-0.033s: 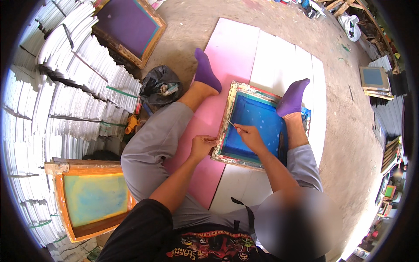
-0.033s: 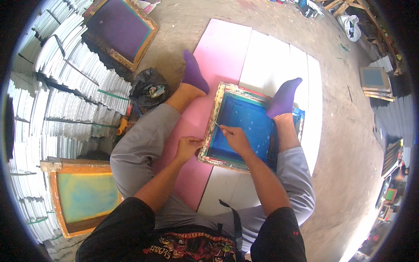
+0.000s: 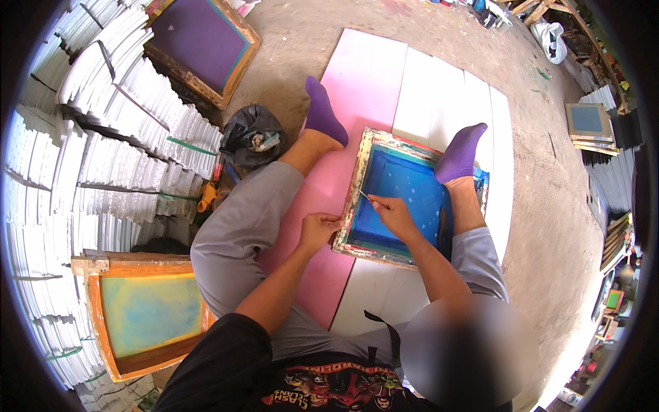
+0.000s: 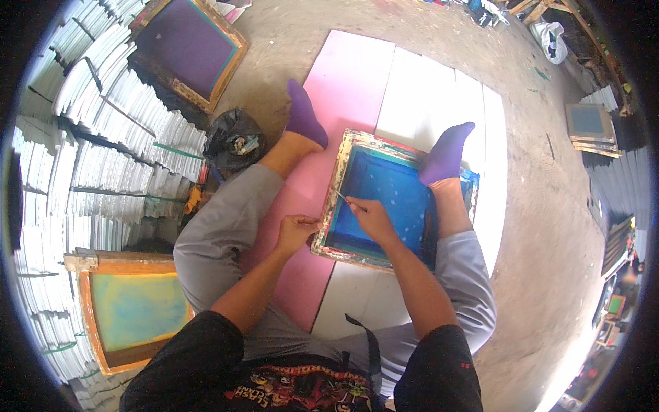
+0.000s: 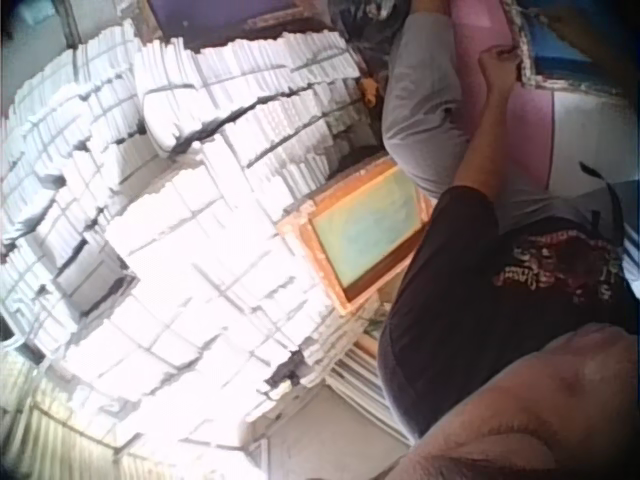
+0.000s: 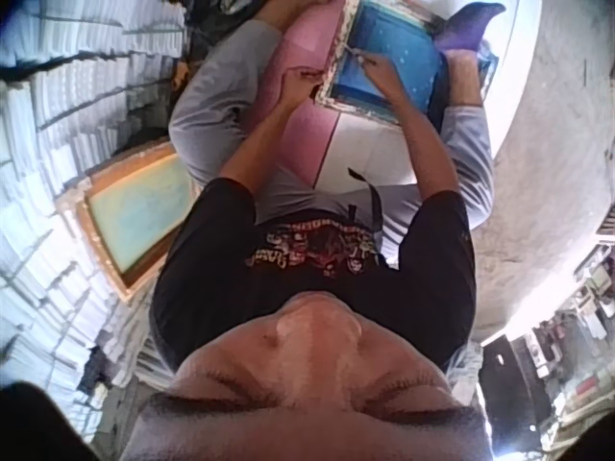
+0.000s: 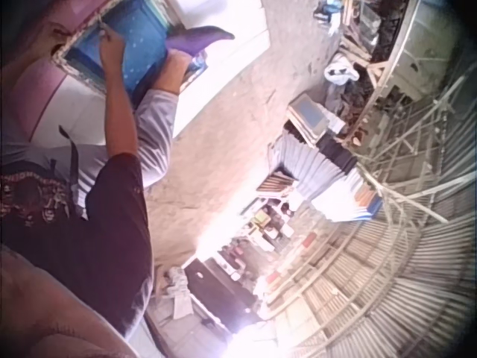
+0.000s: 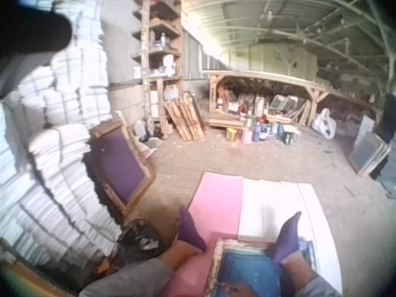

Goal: The person sits on the floor and uses a screwdriver to remove screws from a blue screen printing frame. They place the removed screws into a black plastic bag and continue unscrewing the frame edges.

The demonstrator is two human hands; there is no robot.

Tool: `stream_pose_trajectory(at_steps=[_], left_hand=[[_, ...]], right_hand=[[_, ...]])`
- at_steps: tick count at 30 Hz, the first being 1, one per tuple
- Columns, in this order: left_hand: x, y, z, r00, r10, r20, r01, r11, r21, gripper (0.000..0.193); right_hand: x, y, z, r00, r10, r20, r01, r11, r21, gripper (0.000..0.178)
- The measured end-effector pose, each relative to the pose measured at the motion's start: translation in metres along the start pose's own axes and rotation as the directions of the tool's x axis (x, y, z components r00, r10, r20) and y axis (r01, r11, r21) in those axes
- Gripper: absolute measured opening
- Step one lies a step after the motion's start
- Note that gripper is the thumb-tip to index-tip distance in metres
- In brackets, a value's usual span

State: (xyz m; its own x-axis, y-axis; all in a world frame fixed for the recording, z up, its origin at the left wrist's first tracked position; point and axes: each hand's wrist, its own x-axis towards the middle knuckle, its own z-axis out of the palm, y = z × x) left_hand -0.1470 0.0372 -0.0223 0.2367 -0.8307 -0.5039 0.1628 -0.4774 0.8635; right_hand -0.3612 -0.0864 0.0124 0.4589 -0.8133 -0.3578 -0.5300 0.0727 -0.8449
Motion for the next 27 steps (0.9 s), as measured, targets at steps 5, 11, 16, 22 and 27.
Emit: stream_pose_trajectory(at_steps=[5,11,16,22,27], left_hand=[[-0.006,-0.001,-0.003,1.000,-0.023,-0.003,0.022,0.996,-0.083,0.022],[-0.003,0.000,-0.008,0.999,-0.030,0.034,0.030,0.999,-0.016,0.021],[-0.003,0.003,-0.006,0.999,-0.024,0.022,0.025,0.999,-0.048,0.020],[-0.002,0.007,-0.002,1.000,-0.010,0.006,0.010,1.000,-0.025,0.024],[0.007,-0.012,-0.004,0.995,0.103,-0.011,-0.103,0.992,-0.075,0.027]], right_hand=[[-0.009,-0.006,0.006,0.967,-0.242,-0.083,0.189,0.894,-0.406,0.034],[0.007,-0.017,-0.005,0.947,0.272,0.171,-0.309,0.915,0.258,0.036],[-0.009,-0.042,-0.014,0.844,0.450,0.292,-0.536,0.716,0.448,0.036],[-0.007,0.001,-0.001,0.971,-0.202,-0.126,0.154,0.936,-0.318,0.035],[-0.013,-0.055,0.003,0.985,-0.106,-0.134,0.017,0.842,-0.539,0.032]])
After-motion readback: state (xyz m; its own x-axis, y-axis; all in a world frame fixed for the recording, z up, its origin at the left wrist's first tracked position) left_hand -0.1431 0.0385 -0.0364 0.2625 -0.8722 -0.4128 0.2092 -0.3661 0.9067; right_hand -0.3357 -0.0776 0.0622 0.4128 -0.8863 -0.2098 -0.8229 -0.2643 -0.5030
